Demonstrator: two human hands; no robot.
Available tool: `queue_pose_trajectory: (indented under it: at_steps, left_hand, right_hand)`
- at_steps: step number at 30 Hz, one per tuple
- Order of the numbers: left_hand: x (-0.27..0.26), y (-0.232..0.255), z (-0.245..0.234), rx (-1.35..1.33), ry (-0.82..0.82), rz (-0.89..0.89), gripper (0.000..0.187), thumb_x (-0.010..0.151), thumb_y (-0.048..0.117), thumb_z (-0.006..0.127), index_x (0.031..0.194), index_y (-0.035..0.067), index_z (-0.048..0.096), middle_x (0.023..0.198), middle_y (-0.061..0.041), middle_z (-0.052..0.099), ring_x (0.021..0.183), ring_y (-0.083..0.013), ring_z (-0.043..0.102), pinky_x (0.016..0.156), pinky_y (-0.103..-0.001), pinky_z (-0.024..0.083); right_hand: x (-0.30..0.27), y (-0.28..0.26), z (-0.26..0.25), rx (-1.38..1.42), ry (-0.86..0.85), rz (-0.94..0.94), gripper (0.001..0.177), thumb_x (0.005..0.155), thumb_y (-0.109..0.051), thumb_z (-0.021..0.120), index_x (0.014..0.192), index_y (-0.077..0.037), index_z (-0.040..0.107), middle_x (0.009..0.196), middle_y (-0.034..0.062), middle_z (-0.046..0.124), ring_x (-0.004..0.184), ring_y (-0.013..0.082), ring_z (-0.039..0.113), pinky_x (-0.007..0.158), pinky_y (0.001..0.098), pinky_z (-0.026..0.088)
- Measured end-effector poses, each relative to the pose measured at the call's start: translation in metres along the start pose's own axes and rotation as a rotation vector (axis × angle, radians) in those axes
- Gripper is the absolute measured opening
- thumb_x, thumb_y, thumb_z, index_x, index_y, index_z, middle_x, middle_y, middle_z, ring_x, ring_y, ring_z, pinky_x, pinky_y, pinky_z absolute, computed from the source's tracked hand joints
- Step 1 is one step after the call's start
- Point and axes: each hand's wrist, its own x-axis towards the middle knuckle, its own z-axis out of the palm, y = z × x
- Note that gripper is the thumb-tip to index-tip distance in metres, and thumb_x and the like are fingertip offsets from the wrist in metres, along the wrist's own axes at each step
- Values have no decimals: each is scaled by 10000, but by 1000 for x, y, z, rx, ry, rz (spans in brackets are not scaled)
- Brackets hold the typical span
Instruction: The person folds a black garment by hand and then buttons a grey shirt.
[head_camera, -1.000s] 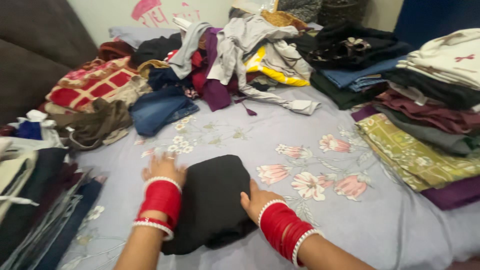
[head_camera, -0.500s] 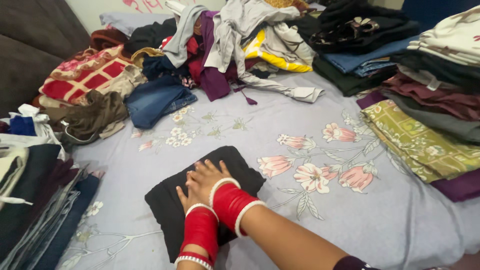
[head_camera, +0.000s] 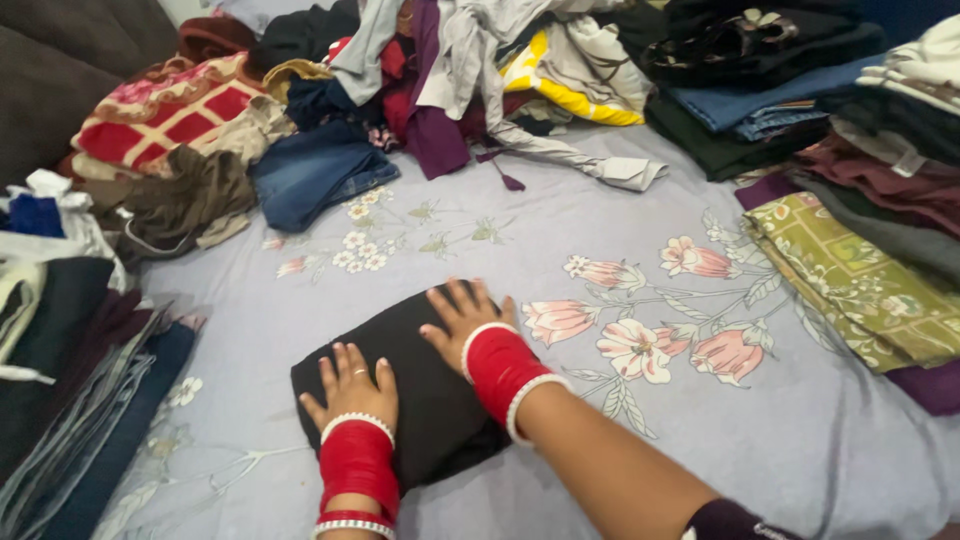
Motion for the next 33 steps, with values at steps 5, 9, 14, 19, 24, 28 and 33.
queue_pose_trajectory:
  at_steps: [5,9,14,19,24,28,33]
  left_hand:
    - [-27,12,-37,-8,3,-303,951,929,767,346,1592,99,206,1678,-194,89,1544,-408,92,1188,-565,148]
    - [-42,16,-41,-144,74,-347,1028,897,734,437,1610,34,192,1694,-233,137,1507,-364,278,1152,-594,287]
    - [-59,-4,-23,-553,110,-420,1200,786,582,821,1583,-78,214,1467,-361,417,1323,-469,487,1082,-452,440]
    - [-53,-37,-26,-1335,-194,-376,976,718,417,883,1390,-183,507,1268,-280,668,1158,-360,653,1014,-404,502]
    - [-53,-73,-80,-1631,-91,-365,766,761,249,829,1366,-115,533,1218,-202,693,1027,-260,696,900,-371,542]
    - [-54,-96,-109,-1703,241,-328,679,732,144,803,1342,-43,568,1168,-173,698,950,-259,719,828,-367,583]
    - [-42,-132,-92,-1706,741,-466,805,715,110,834,1413,-62,474,1262,-172,646,1057,-264,685,926,-357,570]
  right_hand:
    - [-10,13,-6,34,-3,34,810,939,-717,370,1625,-357,135,1699,120,124,1534,355,158,1207,579,182]
    - [-26,19,-8,-32,-47,94,836,958,-726,346,1680,-371,120,1573,177,398,1478,349,383,1230,555,292]
    - [-4,45,6,222,-128,147,950,885,-691,548,1645,-285,148,1436,224,530,1301,397,546,1078,472,467]
    - [39,80,18,934,-538,6,744,788,-430,804,1393,-46,603,1164,101,752,1114,263,709,980,382,553]
    - [75,16,5,756,-487,-142,458,811,-346,752,1113,-2,768,1083,140,759,943,219,694,861,342,554]
    - [96,-90,-11,786,-206,-253,503,777,-258,714,1250,-94,671,1063,153,759,936,296,736,858,403,578]
    - [104,-201,-16,403,33,-444,599,798,-245,714,1383,-221,591,1223,201,708,1130,380,665,946,439,520]
